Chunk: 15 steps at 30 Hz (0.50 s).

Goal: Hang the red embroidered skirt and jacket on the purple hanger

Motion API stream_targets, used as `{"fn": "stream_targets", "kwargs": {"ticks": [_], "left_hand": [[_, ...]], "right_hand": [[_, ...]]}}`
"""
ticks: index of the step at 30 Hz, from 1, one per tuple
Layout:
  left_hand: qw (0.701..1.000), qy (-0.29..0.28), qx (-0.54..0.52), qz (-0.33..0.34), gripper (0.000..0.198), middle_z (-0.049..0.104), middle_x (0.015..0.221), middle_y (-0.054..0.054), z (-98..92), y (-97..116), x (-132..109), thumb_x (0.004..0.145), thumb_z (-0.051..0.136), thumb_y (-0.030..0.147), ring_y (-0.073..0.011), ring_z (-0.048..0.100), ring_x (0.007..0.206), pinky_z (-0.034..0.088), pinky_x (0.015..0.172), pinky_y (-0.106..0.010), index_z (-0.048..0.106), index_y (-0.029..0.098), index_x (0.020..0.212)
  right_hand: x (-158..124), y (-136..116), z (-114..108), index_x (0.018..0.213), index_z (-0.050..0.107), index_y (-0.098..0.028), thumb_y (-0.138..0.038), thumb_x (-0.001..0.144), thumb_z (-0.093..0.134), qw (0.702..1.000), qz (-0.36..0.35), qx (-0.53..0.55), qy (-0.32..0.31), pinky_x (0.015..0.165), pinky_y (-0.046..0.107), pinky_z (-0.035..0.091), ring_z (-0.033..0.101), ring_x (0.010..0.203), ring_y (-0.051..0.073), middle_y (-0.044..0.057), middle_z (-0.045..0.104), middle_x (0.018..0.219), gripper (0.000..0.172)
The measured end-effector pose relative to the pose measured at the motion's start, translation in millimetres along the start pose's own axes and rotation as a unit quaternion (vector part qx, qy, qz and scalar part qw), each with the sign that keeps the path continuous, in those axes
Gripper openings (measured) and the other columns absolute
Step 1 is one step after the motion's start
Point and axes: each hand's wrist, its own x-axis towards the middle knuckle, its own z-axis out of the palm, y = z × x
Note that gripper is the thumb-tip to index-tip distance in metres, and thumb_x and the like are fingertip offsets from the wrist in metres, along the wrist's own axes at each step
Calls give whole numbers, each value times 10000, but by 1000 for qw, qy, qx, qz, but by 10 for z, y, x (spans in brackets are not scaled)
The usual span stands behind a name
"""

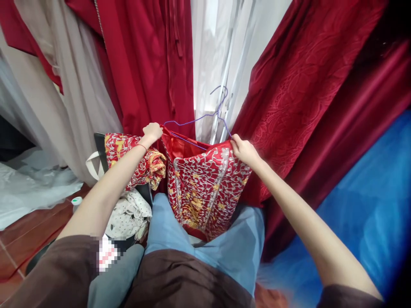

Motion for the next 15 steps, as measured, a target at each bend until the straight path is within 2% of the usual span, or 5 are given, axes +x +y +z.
{"fn": "stream_targets", "kwargs": {"ticks": [4,8,12,15], "left_hand": [[998,33,-41,-37,448,667,1264,-238,93,-158,116,956,503,414,-346,651,1173,530,951,-419,687,98,1215],[993,13,-106,-40,413,695,1229,-193,160,-226,167,950,529,463,-308,658,1167,527,953,-385,718,146,1135],[992,-7,-123,-25,406,723,1161,-154,10,-159,281,936,539,478,-283,674,1115,535,932,-361,733,151,1078],[995,36,-88,4,393,690,1203,-191,-158,41,300,933,534,397,-327,640,1163,505,978,-424,712,106,1129]], "right_hand": [[-16,-168,87,1166,530,-142,-328,1020,238,1000,11,-3,8,571,299,320,630,646,261,140,708,782,375],[-12,-197,78,1206,525,-120,-310,1025,228,999,15,-42,-12,558,301,305,656,674,272,157,723,810,397],[-5,-171,8,1245,509,-94,-244,1012,240,993,17,-107,-42,554,314,309,691,743,295,177,732,868,386],[-17,-168,-29,1276,486,-65,-172,979,264,987,14,-153,-51,563,325,336,708,800,309,203,727,939,386]]}}
